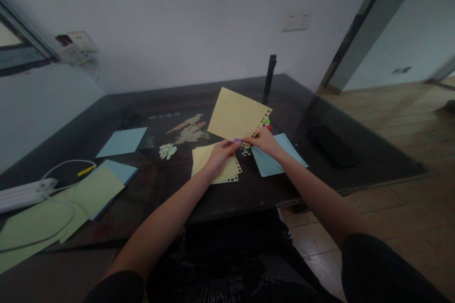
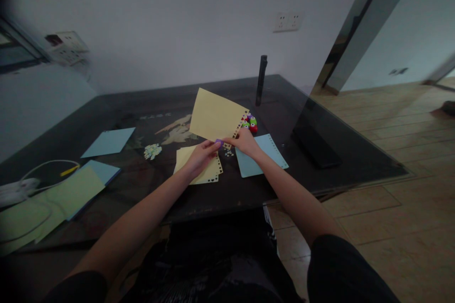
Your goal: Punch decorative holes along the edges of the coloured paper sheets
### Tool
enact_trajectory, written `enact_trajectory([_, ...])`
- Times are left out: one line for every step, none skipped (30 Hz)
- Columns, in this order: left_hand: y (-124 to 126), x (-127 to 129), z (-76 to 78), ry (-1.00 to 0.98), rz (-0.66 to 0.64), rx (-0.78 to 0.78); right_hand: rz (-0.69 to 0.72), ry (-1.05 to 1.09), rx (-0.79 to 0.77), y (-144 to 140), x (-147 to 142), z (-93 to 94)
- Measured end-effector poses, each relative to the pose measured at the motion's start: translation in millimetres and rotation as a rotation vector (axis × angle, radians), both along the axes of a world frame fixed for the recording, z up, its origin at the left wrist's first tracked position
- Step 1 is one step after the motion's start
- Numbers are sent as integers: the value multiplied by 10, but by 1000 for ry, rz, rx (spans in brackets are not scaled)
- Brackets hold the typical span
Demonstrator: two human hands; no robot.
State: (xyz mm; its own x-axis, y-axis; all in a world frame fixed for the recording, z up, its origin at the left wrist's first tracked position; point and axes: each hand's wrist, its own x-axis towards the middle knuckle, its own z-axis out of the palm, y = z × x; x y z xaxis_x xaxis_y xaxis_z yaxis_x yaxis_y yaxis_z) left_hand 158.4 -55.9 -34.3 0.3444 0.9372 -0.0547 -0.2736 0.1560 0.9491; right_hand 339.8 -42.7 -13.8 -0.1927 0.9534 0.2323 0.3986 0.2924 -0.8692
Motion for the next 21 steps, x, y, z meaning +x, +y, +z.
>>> enact_trajectory([3,0,-4,-3,1,1,2,3,6,-1,0,0])
enact_trajectory([5,-1,-8,-4,3,1,3,7,16,-1,-1,0])
enact_trajectory([8,-1,-11,-3,5,-4,4,10,28,-1,-2,0])
enact_trajectory([9,-1,-13,-3,5,-11,3,10,38,-2,-3,1])
enact_trajectory([10,-2,-12,-3,6,-17,1,9,44,-3,-5,4])
enact_trajectory([10,-3,-11,-3,6,-22,-2,7,46,-5,-8,8])
enact_trajectory([8,-5,-8,-3,6,-26,-5,4,42,-8,-10,12])
enact_trajectory([6,-7,-4,-3,6,-28,-9,2,34,-12,-13,18])
enact_trajectory([4,-9,0,-3,6,-27,-13,3,23,-16,-15,23])
enact_trajectory([2,-12,3,-2,6,-27,-16,7,14,-20,-18,27])
enact_trajectory([1,-14,6,-2,5,-26,-16,13,9,-24,-20,31])
enact_trajectory([0,-15,8,-4,2,-24,-14,19,5,-27,-23,34])
enact_trajectory([-1,-17,9,-8,-3,-20,-11,26,4,-29,-25,35])
enact_trajectory([-1,-17,10,-13,-7,-16,-9,31,5,-30,-27,36])
enact_trajectory([-2,-16,12,-18,-9,-15,-8,34,5,-31,-29,35])
enact_trajectory([-2,-15,13,-21,-9,-14,-9,35,6,-31,-31,35])
enact_trajectory([-3,-14,15,-24,-8,-16,-10,36,9,-32,-33,34])
enact_trajectory([-4,-13,16,-24,-4,-18,-11,38,15,-32,-35,34])
enact_trajectory([-4,-12,17,-24,-1,-20,-11,40,24,-33,-38,36])
enact_trajectory([-5,-13,18,-25,1,-21,-10,42,30,-34,-40,38])
enact_trajectory([-5,-15,17,-27,3,-22,-8,44,37,-35,-43,42])
